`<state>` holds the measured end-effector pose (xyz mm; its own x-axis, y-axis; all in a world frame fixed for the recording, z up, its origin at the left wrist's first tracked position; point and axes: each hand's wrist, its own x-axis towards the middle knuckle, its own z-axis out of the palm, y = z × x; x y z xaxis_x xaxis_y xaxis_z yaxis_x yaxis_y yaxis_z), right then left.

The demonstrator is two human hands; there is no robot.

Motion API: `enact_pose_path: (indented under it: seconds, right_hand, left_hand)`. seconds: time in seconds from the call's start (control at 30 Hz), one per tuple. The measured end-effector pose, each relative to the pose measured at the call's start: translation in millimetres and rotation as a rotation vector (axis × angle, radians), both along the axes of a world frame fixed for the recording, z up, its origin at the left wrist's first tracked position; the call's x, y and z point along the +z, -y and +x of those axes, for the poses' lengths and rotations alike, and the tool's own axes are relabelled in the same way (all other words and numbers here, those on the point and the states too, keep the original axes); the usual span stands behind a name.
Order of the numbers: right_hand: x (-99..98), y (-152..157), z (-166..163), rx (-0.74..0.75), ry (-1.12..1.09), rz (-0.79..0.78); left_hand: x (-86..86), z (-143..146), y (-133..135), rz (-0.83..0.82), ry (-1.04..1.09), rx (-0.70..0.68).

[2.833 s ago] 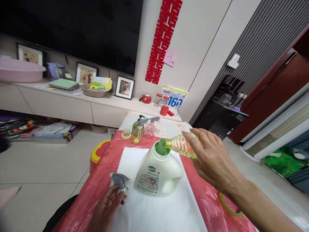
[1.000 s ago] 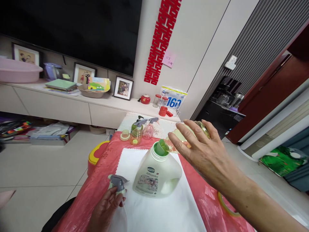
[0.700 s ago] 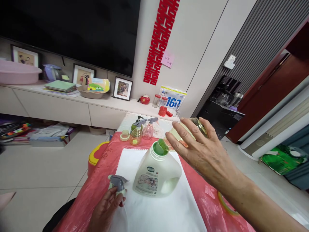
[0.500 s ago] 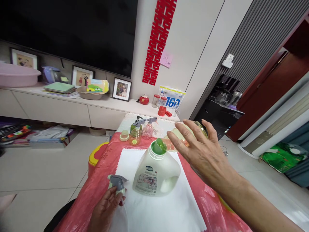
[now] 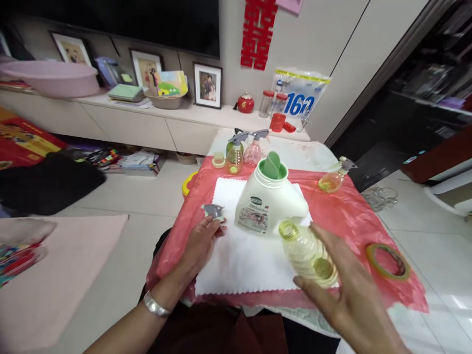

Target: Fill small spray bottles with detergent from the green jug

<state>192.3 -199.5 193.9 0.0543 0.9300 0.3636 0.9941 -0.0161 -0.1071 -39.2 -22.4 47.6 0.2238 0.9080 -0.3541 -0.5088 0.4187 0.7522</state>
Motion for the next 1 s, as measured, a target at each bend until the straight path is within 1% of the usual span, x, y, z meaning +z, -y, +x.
enact_pose_path:
  seconds: [0.03, 0.07, 0.13, 0.2, 0.27, 0.43, 0.63, 0.8, 1.0]
  right_hand:
    - [-18.8, 6.8, -6.4, 0.001, -0.050, -0.039]
    - [-36.5, 13.2, -12.2, -0.015, -0.093, -0.046]
    - [-66.2, 24.6, -21.6, -0.015, -0.141, -0.086]
    - [-86.2, 34.2, -28.4, -0.010, -0.140, -0.124]
    - [-97.6, 41.4, -34.4, -0.015, -0.133, -0.150]
    - [-109.1, 46.3, -52.4, -0.038, -0.190, -0.174]
    - [-113.1, 39.8, -70.2, -0.070, -0.334, -0.164]
    - [-113.1, 35.2, -75.3, -0.085, -0.389, -0.121]
    - [-112.5, 27.2, -84.5, -0.098, -0.487, -0.071]
  left_hand:
    - [1.4, -0.5, -0.6, -0.014, 0.013, -0.001]
    - [3.0, -1.4, -0.9, -0.025, 0.022, -0.006]
    - [7.0, -4.2, -1.2, -0.032, 0.038, -0.026]
    - [12.5, -8.0, -1.3, -0.027, 0.063, -0.034]
    - [18.8, -12.1, -1.4, -0.025, 0.085, -0.010]
    - [32.4, -20.1, 1.1, -0.041, 0.112, 0.090]
    - [40.7, -18.6, 11.0, 0.000, 0.165, 0.132]
    - [46.5, -9.6, 27.2, -0.012, 0.186, 0.078]
    - [44.3, 0.0, 53.5, -0.059, 0.216, -0.111]
